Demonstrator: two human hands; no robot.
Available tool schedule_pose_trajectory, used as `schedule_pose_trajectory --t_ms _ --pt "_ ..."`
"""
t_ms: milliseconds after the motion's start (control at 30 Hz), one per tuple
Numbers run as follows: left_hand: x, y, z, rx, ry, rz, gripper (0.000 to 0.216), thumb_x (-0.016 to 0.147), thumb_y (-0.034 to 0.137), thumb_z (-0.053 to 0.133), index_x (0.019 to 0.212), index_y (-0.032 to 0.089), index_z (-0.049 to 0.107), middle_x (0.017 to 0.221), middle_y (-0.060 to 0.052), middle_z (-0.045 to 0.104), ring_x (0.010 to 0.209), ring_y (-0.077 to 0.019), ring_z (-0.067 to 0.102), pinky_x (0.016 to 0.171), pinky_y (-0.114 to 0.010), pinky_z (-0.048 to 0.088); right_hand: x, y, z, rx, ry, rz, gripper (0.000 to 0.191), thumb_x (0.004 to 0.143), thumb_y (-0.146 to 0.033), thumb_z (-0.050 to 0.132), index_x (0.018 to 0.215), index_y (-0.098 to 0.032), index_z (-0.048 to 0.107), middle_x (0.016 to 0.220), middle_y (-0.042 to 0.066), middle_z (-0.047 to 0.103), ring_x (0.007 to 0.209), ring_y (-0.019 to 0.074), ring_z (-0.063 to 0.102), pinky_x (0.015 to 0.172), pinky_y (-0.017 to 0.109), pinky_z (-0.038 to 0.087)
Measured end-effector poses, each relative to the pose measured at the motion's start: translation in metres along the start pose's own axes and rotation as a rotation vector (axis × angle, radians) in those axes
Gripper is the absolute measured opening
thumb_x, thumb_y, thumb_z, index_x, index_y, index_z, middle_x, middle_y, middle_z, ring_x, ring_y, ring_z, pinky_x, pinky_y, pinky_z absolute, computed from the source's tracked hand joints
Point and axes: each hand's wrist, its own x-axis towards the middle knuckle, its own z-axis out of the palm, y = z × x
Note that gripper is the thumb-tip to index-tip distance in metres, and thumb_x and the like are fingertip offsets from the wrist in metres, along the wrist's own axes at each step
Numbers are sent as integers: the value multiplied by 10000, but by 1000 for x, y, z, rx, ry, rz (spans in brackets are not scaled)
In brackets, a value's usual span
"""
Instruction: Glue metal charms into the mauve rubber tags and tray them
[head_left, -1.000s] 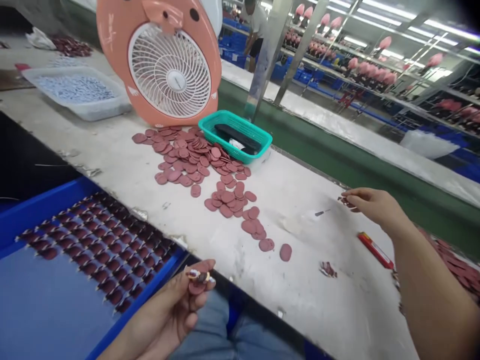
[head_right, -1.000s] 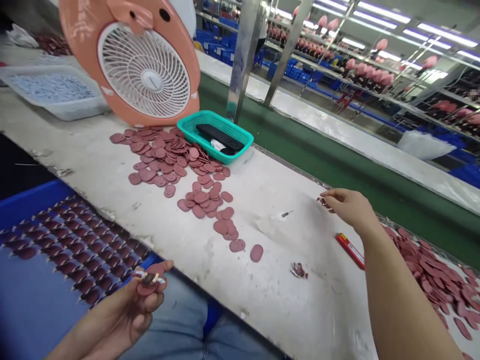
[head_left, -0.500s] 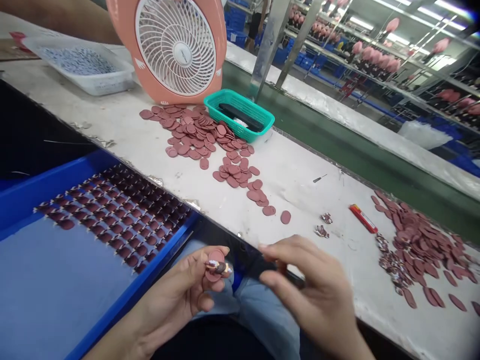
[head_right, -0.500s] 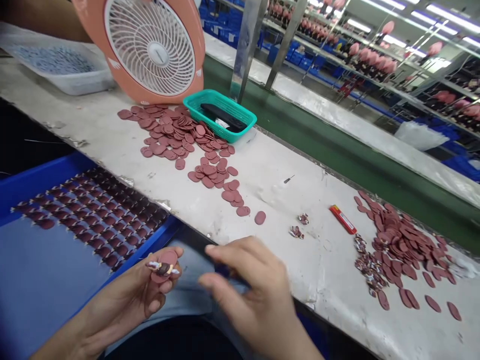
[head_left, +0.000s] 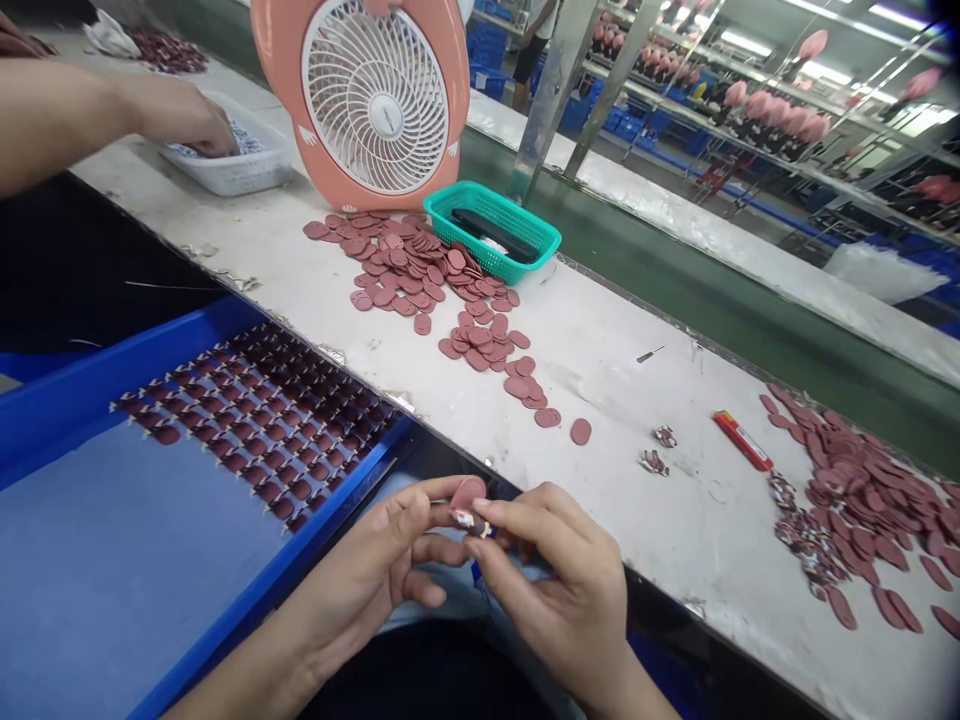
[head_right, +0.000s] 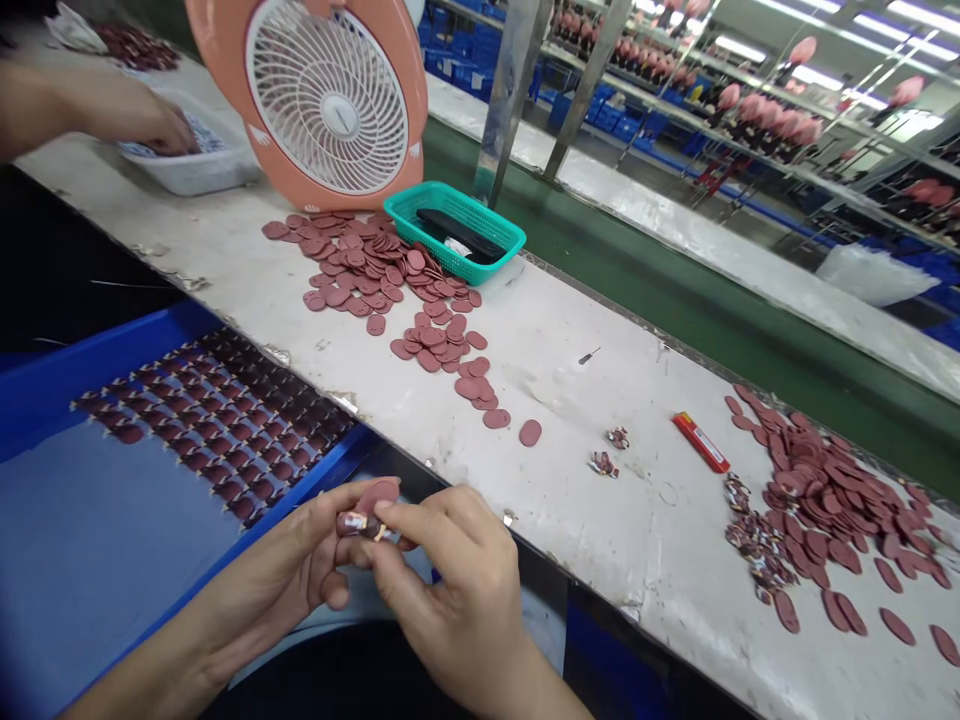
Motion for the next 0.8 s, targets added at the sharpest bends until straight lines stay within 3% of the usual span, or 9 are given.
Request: schedule_pose_trajectory --t_ms 100,200,400,500,567,667,733,800 --pt "2 -5 -4 74 120 176 432 638 497 942 910 200 785 799 -30 682 592 -110 537 448 -159 492 -6 6 11 -221 115 -194 234 874 -41 708 1097 -112 702 742 49 681 628 138 591 541 263 512" --pt "4 -8 -6 164 171 288 377 608 443 969 790 192 753 695 -7 637 558 -104 497 433 -152 441 -10 12 23 -318 113 -322 285 863 -27 721 1143 -61 682 730 74 690 622 159 575 527 297 484" --pt "6 -3 -1 217 293 392 346 663 461 925 712 166 750 717 -28 680 510 -81 446 417 -156 389 -3 14 42 -321 60 -339 232 893 -42 685 1123 -71 687 733 73 702 605 162 589 530 312 486" --pt "7 5 -12 144 374 377 350 641 447 930 754 168 752 726 -20 673 543 -97 490 418 -163 390 -1 7 45 -304 29 -393 210 876 -66 714 1085 -74 693 683 43 689 546 142 580 490 298 488" --pt "6 16 -34 167 513 407 371 632 439 925 810 172 738 786 -31 702 619 -133 575 452 -181 437 -5 0 43 -277 -37 -441 173 867 -76 713 1039 -90 698 642 14 679 502 127 572 460 292 486" --pt "0 40 -92 344 778 514 350 685 394 887 891 172 711 856 -28 738 820 -206 680 623 -246 546 -17 -4 39 -280 -41 -390 116 858 -63 695 948 -136 708 598 -14 663 478 127 580 461 298 501" --pt "-9 60 -137 416 896 539 282 726 277 863 936 174 706 867 25 747 954 -194 669 730 -232 525 -23 2 36 -295 39 -333 113 844 -49 709 909 -142 714 583 -9 652 478 130 585 460 291 502" --pt "-19 80 -179 509 987 523 153 764 197 806 870 156 703 709 72 719 979 -193 669 695 -243 460 -26 11 33 -292 61 -325 118 831 -39 724 908 -128 724 586 3 650 479 127 585 452 273 499"
